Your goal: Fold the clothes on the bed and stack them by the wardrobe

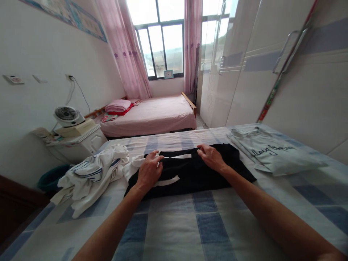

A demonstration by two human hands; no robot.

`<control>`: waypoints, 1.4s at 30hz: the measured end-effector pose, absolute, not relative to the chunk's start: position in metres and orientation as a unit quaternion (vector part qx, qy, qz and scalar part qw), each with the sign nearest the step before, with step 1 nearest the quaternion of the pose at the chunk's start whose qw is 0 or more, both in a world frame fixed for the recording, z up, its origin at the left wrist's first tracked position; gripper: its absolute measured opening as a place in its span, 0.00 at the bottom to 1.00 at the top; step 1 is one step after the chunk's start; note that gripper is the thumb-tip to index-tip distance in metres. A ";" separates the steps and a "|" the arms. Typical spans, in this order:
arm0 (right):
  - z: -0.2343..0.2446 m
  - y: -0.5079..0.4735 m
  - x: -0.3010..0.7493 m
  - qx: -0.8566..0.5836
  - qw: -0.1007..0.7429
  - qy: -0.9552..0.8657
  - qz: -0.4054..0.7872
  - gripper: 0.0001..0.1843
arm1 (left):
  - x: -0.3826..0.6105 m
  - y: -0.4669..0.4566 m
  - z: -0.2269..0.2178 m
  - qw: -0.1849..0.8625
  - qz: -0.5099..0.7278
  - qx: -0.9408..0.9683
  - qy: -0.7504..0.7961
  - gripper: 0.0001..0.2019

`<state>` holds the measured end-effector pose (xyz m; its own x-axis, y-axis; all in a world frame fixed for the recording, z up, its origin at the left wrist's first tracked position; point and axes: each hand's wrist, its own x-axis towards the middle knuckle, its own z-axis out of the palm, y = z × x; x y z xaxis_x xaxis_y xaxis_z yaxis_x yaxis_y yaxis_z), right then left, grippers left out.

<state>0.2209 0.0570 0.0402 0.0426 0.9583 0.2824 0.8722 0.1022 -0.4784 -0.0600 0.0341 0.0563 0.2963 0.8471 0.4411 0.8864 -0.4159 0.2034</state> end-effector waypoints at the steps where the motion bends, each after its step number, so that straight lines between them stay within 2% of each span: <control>1: 0.042 0.059 0.239 -0.679 0.287 -0.674 0.046 0.17 | -0.061 0.038 0.057 0.046 -0.249 -0.813 -0.524 0.14; 6: 0.028 0.065 0.331 -0.781 0.282 -0.554 -0.060 0.19 | -0.071 0.067 0.039 0.034 -0.189 -0.842 -0.504 0.18; 11: 0.001 0.063 0.357 -0.827 0.211 -0.519 -0.046 0.22 | -0.086 0.083 0.001 0.036 -0.124 -0.831 -0.541 0.20; 14: -0.001 0.070 0.355 -0.825 0.219 -0.521 -0.021 0.20 | -0.089 0.085 -0.007 0.043 -0.116 -0.830 -0.544 0.21; 19: 0.005 0.077 0.356 -0.764 0.360 -0.523 0.116 0.12 | -0.091 0.086 -0.010 0.059 -0.131 -0.834 -0.533 0.21; 23: 0.013 0.069 0.353 -0.635 0.523 -0.438 0.362 0.16 | -0.093 0.088 -0.013 0.057 -0.139 -0.836 -0.528 0.21; 26: 0.020 0.062 0.349 -0.544 0.555 -0.382 0.500 0.17 | -0.094 0.088 -0.013 0.059 -0.143 -0.838 -0.524 0.21; 29: 0.024 0.062 0.348 -0.530 0.593 -0.354 0.492 0.17 | -0.093 0.088 -0.013 0.061 -0.146 -0.837 -0.523 0.21; 32: 0.023 0.065 0.350 -0.565 0.652 -0.319 0.392 0.16 | -0.093 0.087 -0.012 0.056 -0.141 -0.837 -0.526 0.21; 34: 0.021 0.066 0.351 -0.588 0.647 -0.315 0.369 0.14 | -0.092 0.087 -0.011 0.054 -0.134 -0.837 -0.528 0.21; 37: 0.020 0.063 0.351 -0.571 0.590 -0.346 0.455 0.13 | -0.092 0.087 -0.011 0.054 -0.126 -0.835 -0.532 0.21; 42: 0.030 0.056 0.348 -0.515 0.546 -0.395 0.530 0.22 | -0.093 0.087 -0.012 0.060 -0.125 -0.837 -0.529 0.21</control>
